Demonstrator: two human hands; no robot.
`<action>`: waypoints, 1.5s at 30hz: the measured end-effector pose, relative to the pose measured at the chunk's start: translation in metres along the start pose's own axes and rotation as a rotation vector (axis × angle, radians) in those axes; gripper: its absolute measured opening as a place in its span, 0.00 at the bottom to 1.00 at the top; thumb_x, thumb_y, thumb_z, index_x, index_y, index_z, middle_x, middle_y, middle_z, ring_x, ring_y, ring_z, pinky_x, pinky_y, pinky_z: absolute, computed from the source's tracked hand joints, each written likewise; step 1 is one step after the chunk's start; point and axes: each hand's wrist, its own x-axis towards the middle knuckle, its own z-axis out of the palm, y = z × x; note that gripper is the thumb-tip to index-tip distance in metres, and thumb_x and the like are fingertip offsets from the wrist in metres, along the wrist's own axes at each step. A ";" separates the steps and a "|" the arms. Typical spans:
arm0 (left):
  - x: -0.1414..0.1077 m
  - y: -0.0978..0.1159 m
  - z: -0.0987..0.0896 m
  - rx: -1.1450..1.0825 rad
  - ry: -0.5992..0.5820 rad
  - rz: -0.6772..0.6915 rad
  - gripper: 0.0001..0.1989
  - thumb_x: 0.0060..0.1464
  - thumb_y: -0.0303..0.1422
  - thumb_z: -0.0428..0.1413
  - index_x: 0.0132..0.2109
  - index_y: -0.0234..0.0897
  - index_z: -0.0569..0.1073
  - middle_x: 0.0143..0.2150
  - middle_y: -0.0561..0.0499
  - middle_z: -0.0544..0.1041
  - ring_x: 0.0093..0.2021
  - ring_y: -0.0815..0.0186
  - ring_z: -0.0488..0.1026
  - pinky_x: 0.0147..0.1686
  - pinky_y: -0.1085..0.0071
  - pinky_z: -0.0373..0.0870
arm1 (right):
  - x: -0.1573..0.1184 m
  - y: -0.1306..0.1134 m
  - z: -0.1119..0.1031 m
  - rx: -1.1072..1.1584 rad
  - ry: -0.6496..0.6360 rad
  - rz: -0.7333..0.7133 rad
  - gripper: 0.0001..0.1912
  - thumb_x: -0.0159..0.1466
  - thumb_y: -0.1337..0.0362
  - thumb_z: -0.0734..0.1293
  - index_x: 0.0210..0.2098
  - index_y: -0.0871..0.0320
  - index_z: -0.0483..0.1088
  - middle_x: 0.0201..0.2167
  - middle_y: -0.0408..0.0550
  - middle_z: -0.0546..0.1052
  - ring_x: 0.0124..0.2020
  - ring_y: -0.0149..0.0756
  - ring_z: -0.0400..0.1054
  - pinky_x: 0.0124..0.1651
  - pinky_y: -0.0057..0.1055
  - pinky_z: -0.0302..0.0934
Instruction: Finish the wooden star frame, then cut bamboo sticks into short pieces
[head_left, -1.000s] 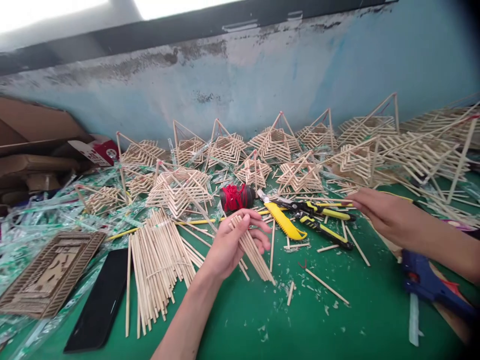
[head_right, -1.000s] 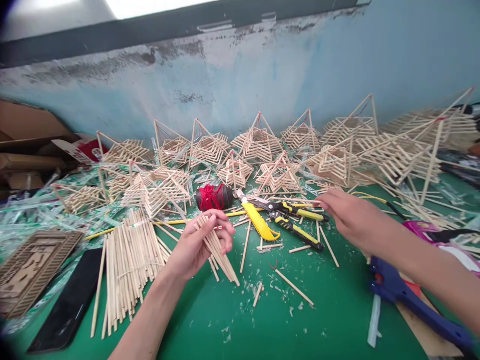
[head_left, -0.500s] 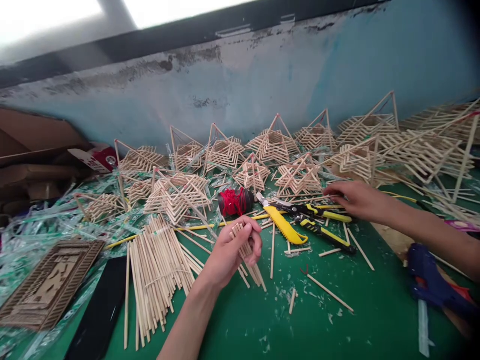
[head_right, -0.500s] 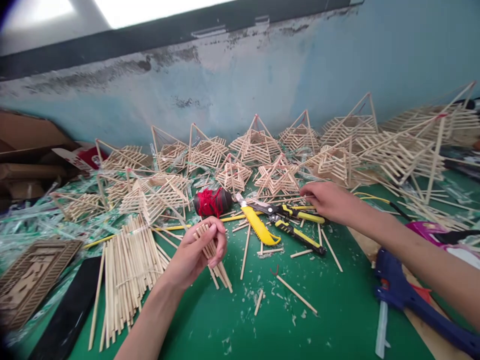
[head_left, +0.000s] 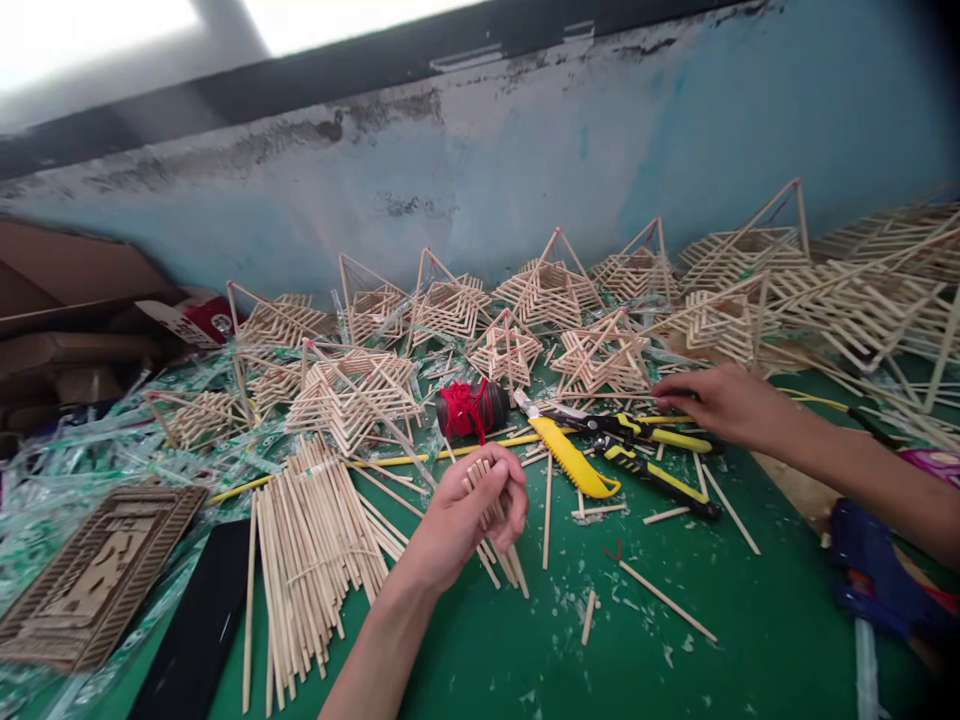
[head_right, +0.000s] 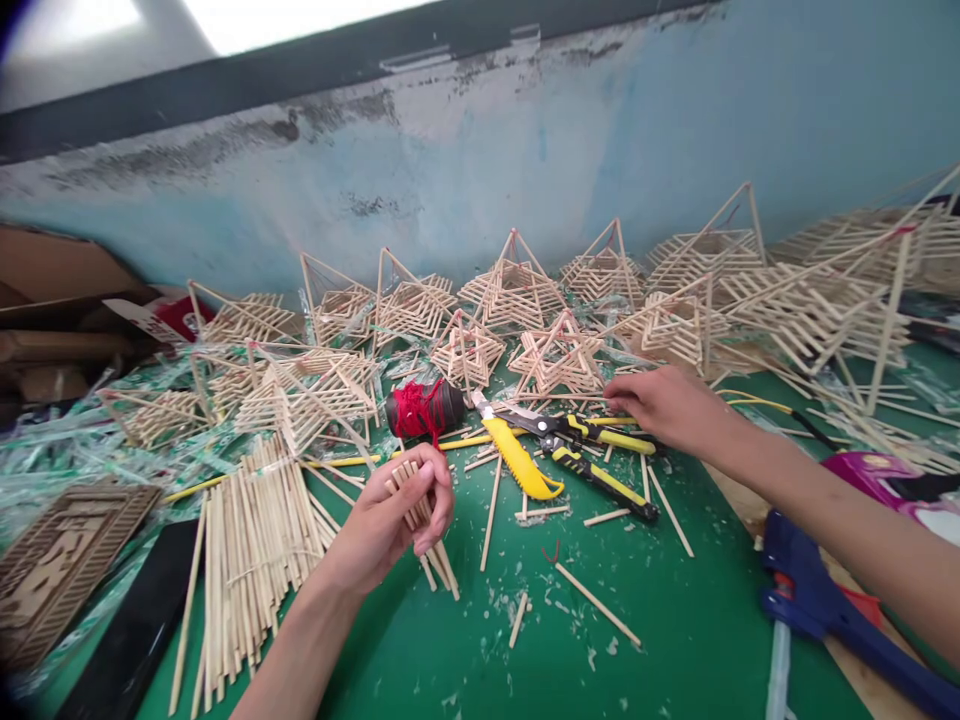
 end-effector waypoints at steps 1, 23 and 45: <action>0.000 0.000 0.000 0.008 0.002 -0.003 0.13 0.63 0.41 0.55 0.37 0.35 0.67 0.22 0.54 0.72 0.16 0.76 0.62 0.16 0.80 0.53 | 0.001 -0.001 0.000 -0.010 -0.006 0.000 0.08 0.65 0.66 0.67 0.38 0.56 0.79 0.32 0.48 0.82 0.31 0.37 0.74 0.34 0.29 0.55; 0.000 0.000 -0.001 0.052 -0.030 0.002 0.13 0.65 0.40 0.53 0.37 0.35 0.66 0.22 0.54 0.72 0.16 0.77 0.63 0.16 0.82 0.54 | 0.012 0.002 0.013 -0.096 -0.046 0.049 0.08 0.65 0.58 0.65 0.38 0.51 0.76 0.29 0.44 0.79 0.32 0.39 0.72 0.33 0.31 0.54; -0.001 0.001 0.000 0.095 -0.013 -0.015 0.14 0.65 0.41 0.53 0.36 0.34 0.66 0.22 0.55 0.71 0.17 0.78 0.62 0.18 0.81 0.52 | 0.017 0.022 0.031 -0.014 0.003 0.113 0.15 0.69 0.57 0.65 0.51 0.59 0.70 0.47 0.50 0.75 0.43 0.35 0.72 0.46 0.38 0.70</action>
